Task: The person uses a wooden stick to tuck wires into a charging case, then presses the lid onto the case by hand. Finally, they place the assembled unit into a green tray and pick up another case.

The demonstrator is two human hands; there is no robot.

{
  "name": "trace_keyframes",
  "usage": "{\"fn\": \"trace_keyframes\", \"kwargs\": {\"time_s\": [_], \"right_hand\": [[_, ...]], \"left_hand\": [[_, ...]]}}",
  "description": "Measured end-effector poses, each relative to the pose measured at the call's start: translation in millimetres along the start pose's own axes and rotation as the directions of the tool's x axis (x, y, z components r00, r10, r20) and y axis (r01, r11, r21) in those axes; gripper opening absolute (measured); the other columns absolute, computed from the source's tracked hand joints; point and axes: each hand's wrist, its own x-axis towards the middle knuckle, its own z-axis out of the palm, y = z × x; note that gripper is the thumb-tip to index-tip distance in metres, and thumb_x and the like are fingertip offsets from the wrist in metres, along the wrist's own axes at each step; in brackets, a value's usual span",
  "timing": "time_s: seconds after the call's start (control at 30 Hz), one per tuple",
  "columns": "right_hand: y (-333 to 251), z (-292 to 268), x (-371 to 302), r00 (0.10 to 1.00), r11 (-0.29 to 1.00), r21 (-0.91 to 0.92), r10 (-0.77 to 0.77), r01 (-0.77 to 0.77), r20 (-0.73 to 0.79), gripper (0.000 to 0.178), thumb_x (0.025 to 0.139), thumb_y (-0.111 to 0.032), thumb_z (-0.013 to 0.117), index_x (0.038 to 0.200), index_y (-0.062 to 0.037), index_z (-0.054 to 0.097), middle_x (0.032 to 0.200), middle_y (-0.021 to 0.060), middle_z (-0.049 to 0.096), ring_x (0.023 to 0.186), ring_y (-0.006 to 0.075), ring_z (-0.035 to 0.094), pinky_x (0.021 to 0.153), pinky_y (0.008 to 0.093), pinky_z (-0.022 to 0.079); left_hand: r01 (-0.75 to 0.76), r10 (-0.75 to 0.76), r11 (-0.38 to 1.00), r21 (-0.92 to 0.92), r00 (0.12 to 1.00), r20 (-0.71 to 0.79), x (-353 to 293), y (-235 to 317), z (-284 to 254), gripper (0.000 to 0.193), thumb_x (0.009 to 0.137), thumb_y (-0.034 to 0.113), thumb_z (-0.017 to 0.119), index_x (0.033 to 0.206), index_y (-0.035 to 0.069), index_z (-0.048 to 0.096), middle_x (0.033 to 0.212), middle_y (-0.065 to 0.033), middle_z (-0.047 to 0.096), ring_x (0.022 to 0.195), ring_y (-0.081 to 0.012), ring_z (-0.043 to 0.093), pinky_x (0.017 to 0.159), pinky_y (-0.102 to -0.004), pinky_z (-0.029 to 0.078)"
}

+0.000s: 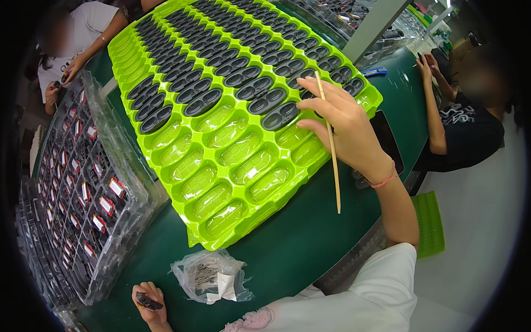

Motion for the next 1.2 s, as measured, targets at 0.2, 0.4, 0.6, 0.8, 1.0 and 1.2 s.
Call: {"fn": "trace_keyframes", "kwargs": {"time_s": [0.2,0.4,0.6,0.8,1.0,1.2], "right_hand": [[0,-1,6,1.000,1.000,0.022,-0.009,0.009,0.008,0.031,0.075,-0.007,0.076,0.102,-0.0025,0.063,0.129,0.0152,0.060,0.120,0.0353,0.056,0.099,0.0421,0.046],[3,-3,15,0.994,0.997,-0.018,-0.069,0.070,0.079,0.035,0.072,-0.010,0.078,0.102,-0.0022,0.063,0.131,0.0149,0.058,0.119,0.0351,0.056,0.098,0.0450,0.045],[4,-2,19,0.989,0.996,0.011,-0.086,0.085,0.117,0.036,0.071,-0.012,0.079,0.102,-0.0023,0.062,0.133,0.0159,0.057,0.119,0.0359,0.055,0.099,0.0467,0.044],[-2,0,15,0.993,0.996,-0.081,-0.031,0.040,0.113,0.034,0.073,-0.011,0.078,0.103,-0.0034,0.063,0.133,0.0165,0.057,0.121,0.0347,0.055,0.101,0.0473,0.042],[-17,0,9,0.994,0.974,-0.206,0.104,-0.093,0.044,0.025,0.079,-0.013,0.074,0.101,-0.0058,0.065,0.127,0.0148,0.062,0.119,0.0321,0.057,0.107,0.0503,0.031],[-25,18,-2,0.980,0.993,-0.023,0.112,-0.118,-0.165,0.026,0.099,-0.025,0.052,0.095,-0.0032,0.065,0.104,0.0111,0.071,0.104,0.0292,0.063,0.108,0.0477,0.026]], "left_hand": [[0.087,-0.072,0.973,-0.214,0.995,0.075,8,4,6,0.043,0.076,0.022,0.083,0.098,0.006,0.051,0.073,-0.0044,0.048,0.064,-0.0135,0.045,0.057,-0.0253,0.037],[0.153,-0.109,0.946,-0.285,0.981,0.162,7,12,12,0.041,0.075,0.019,0.084,0.106,0.005,0.061,0.085,-0.0066,0.057,0.070,-0.0160,0.045,0.064,-0.0293,0.036],[0.227,-0.167,0.940,-0.256,0.957,0.237,21,16,22,0.042,0.075,0.026,0.086,0.100,0.005,0.059,0.083,-0.0056,0.056,0.070,-0.0150,0.045,0.062,-0.0285,0.035],[0.243,-0.181,0.935,-0.258,0.953,0.244,25,19,26,0.044,0.075,0.029,0.085,0.099,0.004,0.058,0.082,-0.0059,0.055,0.068,-0.0153,0.045,0.059,-0.0282,0.034],[0.243,-0.177,0.934,-0.260,0.951,0.253,26,16,26,0.044,0.077,0.028,0.084,0.101,0.004,0.057,0.083,-0.0073,0.056,0.069,-0.0161,0.045,0.060,-0.0289,0.034],[0.257,-0.186,0.922,-0.290,0.950,0.252,37,19,29,0.044,0.077,0.022,0.084,0.105,0.002,0.057,0.086,-0.0112,0.057,0.072,-0.0193,0.048,0.060,-0.0305,0.038]]}}
